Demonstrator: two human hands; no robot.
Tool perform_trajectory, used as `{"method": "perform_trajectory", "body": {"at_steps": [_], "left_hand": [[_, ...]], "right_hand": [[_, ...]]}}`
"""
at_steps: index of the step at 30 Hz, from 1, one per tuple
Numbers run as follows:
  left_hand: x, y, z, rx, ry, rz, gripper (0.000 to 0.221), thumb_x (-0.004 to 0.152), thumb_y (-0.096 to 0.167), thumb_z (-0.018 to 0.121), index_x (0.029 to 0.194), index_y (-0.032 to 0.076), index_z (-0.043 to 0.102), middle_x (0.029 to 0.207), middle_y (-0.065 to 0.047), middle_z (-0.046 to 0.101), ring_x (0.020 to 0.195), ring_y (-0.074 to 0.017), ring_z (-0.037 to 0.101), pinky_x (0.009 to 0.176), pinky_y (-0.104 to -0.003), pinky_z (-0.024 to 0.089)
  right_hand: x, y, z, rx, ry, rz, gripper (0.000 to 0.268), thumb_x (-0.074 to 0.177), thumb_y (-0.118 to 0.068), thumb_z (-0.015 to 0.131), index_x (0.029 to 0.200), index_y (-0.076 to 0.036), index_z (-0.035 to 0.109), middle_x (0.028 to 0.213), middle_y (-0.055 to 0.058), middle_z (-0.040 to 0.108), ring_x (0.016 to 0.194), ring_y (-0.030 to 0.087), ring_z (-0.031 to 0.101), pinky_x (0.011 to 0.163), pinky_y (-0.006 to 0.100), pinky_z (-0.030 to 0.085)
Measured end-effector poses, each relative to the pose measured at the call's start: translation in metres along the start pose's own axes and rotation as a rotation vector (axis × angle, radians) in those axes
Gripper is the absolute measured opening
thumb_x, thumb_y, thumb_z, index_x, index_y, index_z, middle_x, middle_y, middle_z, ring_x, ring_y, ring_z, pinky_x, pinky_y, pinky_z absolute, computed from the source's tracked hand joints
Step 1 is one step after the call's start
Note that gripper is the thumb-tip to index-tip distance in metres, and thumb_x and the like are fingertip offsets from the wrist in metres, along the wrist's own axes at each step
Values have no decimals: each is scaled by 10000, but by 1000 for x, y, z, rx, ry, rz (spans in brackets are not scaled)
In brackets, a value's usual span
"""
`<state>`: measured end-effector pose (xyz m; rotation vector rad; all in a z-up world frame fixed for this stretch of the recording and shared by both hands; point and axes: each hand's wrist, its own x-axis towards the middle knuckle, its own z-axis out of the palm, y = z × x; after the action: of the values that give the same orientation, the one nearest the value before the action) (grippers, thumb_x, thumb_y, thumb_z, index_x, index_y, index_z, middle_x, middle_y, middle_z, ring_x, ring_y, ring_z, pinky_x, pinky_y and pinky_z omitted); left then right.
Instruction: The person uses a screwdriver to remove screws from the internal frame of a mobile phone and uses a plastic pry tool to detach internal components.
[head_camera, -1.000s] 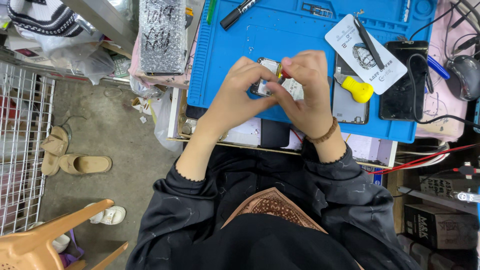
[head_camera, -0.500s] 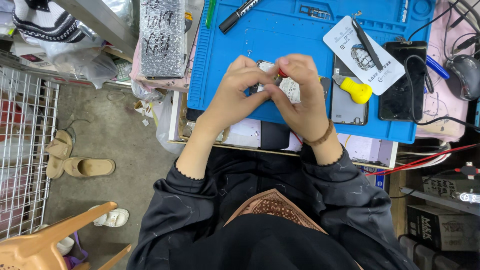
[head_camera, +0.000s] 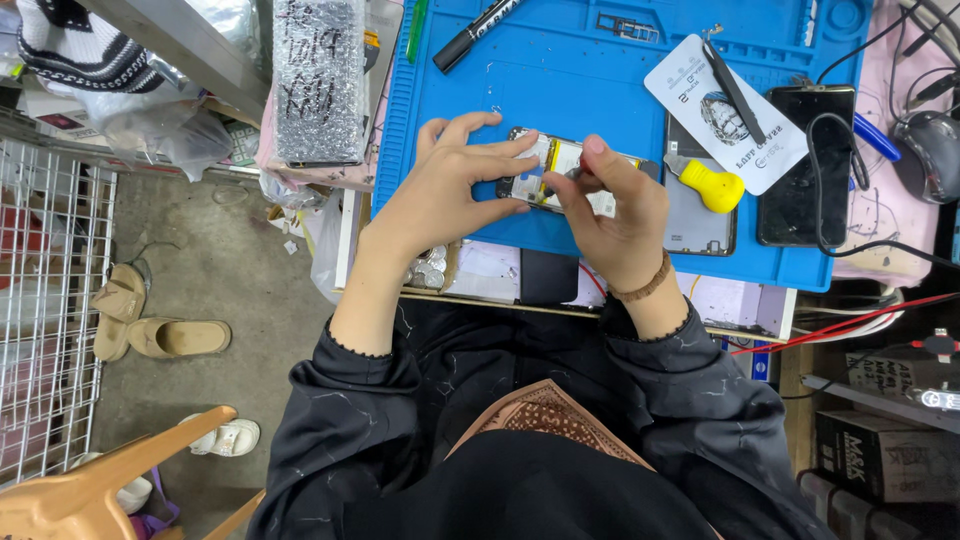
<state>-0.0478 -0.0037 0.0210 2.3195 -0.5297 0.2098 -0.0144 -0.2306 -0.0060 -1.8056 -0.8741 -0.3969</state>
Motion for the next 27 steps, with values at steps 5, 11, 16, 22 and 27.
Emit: {"method": "perform_trajectory", "body": {"at_steps": [5,11,16,22,27], "left_hand": [[-2,-2,2,-7,18,15,454,813,259,865,1253,195,779,1405,12,654,1376,-307,464,1123,-481,274],[-2,-4,5,-13,49,10,422,798,255,869,1200,167,778,1409,16,661,1375,-297,479,1119,-442,301],[-3,-5,7,-15,68,5,455,785,269,878,1215,162,771,1397,20,667,1366,-293,485,1120,-431,306],[-2,-3,5,-19,72,9,466,787,265,874,1229,164,768,1399,6,664,1355,-293,486,1109,-439,307],[-2,-2,6,-25,86,9,388,786,286,877,1158,208,798,1377,15,678,1351,-297,492,1092,-444,299]], "right_hand": [[7,-20,-9,200,-178,-23,589,1046,153,540,1494,-160,321,1316,269,628,1251,291,645,1043,349,542],[-4,2,2,303,-132,41,580,1087,131,593,1534,-190,409,1183,166,689,1074,199,738,903,297,624],[-11,12,12,111,34,11,640,1007,115,752,1495,-152,435,1058,107,711,948,137,733,784,244,604],[6,-11,2,64,-85,-81,533,989,129,645,1415,-17,360,1229,258,608,1143,294,656,976,403,586],[6,-26,2,143,-223,35,395,1067,107,605,1393,-71,468,1227,169,705,1115,256,738,940,336,610]]}}
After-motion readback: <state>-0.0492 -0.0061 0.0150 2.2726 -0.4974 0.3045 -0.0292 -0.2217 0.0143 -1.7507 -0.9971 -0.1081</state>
